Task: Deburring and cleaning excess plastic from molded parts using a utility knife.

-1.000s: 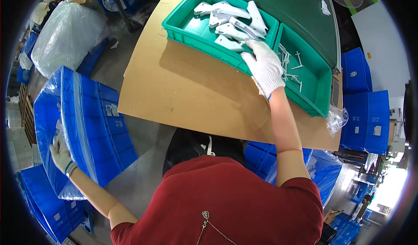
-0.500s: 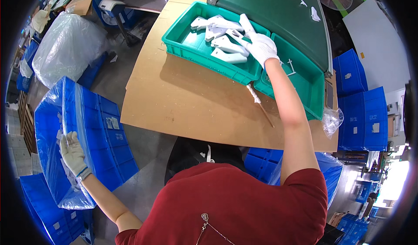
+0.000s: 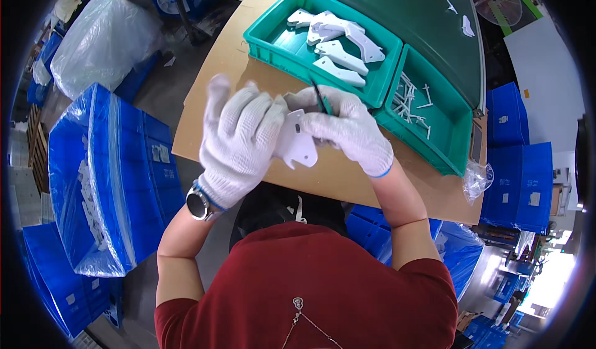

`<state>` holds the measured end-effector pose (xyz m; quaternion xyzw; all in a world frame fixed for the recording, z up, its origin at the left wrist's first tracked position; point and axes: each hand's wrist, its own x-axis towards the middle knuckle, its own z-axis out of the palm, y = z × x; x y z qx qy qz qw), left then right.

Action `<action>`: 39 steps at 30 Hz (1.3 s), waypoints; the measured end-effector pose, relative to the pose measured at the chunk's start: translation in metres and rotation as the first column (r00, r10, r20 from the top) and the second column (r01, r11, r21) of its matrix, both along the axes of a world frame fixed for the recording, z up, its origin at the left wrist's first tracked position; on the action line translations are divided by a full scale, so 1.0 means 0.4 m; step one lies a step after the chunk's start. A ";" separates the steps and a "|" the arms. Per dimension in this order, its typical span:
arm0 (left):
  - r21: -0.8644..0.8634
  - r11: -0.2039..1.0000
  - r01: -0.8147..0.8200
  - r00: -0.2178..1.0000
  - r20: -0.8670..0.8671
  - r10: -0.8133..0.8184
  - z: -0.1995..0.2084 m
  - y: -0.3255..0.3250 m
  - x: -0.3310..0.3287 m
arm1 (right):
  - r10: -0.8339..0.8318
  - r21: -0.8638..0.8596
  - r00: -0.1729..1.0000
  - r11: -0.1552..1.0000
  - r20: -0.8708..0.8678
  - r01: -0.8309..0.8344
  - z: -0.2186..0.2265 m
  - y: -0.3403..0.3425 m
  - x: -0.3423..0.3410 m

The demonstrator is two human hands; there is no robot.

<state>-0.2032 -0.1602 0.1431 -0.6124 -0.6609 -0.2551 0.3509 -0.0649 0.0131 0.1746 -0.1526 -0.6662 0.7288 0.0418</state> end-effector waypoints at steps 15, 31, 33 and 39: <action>-0.142 0.985 -0.095 0.995 0.007 0.097 0.020 -0.027 -0.025 | 0.016 0.900 0.967 0.368 -0.256 0.233 0.023 -0.006 0.093; -0.161 0.985 -0.066 0.997 0.014 0.070 0.029 -0.042 -0.029 | 0.043 0.927 0.979 0.332 -0.202 0.176 0.027 -0.007 0.080; -0.158 0.987 -0.014 0.999 0.040 0.021 0.035 -0.041 -0.025 | 0.000 0.932 0.983 0.318 -0.183 0.174 0.029 -0.006 0.078; -0.168 0.986 0.019 0.954 0.299 0.033 0.022 -0.039 0.021 | -0.033 0.882 0.952 0.367 -0.306 0.296 -0.013 0.040 0.066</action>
